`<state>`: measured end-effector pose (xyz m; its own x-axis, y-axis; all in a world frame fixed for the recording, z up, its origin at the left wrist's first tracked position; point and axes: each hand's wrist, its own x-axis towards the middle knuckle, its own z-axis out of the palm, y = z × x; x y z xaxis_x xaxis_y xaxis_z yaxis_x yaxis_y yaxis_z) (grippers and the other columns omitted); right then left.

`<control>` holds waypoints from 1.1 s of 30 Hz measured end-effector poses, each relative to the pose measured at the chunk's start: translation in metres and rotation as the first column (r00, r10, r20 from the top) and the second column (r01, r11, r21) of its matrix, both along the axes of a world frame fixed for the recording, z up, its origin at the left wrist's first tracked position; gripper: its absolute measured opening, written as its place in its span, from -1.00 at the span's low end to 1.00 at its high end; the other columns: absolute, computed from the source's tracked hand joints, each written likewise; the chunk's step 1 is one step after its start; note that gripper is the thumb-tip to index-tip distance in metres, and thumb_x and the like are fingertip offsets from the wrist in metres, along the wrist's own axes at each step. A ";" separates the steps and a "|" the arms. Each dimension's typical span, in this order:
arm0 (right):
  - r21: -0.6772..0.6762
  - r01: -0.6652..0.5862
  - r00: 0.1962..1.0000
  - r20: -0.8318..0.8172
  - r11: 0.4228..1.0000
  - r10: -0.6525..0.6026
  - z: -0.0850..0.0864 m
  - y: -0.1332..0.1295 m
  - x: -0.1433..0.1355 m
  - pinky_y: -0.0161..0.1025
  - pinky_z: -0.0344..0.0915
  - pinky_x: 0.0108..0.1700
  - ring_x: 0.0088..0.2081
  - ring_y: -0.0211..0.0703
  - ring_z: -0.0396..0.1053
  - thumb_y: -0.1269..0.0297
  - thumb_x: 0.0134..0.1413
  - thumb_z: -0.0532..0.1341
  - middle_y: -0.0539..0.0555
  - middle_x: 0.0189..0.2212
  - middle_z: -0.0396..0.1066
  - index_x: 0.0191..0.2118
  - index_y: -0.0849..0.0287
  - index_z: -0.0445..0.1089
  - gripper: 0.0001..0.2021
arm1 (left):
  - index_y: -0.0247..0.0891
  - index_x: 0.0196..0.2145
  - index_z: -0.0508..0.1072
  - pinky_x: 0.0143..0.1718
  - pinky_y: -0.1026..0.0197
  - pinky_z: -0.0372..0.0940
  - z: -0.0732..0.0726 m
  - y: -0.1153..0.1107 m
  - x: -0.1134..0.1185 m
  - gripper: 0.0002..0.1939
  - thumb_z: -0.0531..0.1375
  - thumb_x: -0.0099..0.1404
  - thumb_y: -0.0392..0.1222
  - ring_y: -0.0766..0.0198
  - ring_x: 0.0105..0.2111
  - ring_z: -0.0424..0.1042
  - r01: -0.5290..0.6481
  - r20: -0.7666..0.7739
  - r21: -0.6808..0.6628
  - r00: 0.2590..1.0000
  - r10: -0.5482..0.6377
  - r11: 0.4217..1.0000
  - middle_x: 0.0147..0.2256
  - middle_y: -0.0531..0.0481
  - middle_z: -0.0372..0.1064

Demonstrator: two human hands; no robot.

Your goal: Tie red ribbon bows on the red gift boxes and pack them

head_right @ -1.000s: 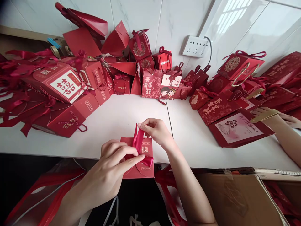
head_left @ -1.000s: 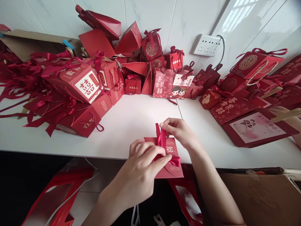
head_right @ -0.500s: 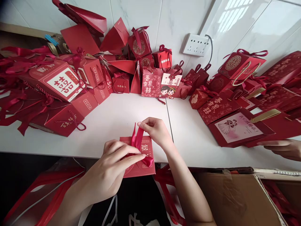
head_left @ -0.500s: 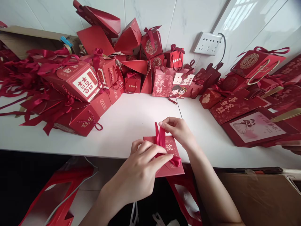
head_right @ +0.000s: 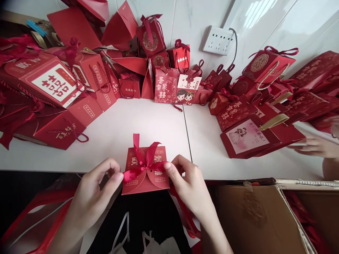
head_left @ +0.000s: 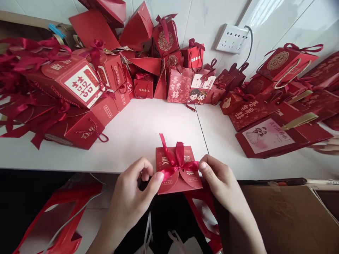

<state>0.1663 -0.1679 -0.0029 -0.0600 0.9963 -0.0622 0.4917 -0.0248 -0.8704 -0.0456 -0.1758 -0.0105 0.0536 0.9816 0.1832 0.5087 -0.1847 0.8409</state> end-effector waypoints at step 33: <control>-0.011 -0.129 0.957 -0.265 0.992 0.121 -0.016 -0.006 0.009 -0.36 -0.03 -0.50 -0.50 -0.33 -0.04 -0.14 -0.28 0.36 -0.12 -0.53 0.02 -0.45 0.12 0.09 -0.47 | -0.20 -0.20 0.30 -0.25 0.23 0.25 -0.028 0.027 -0.002 -0.72 0.05 0.27 0.04 0.22 -0.23 0.30 0.051 0.325 0.054 0.943 -0.066 0.997 -0.23 -0.04 0.28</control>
<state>0.1752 -0.1743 -0.0192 -0.2022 0.9778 -0.0551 0.2461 -0.0038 -0.9692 -0.0472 -0.1488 -0.0381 0.0403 0.9692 0.2431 0.1946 -0.2462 0.9495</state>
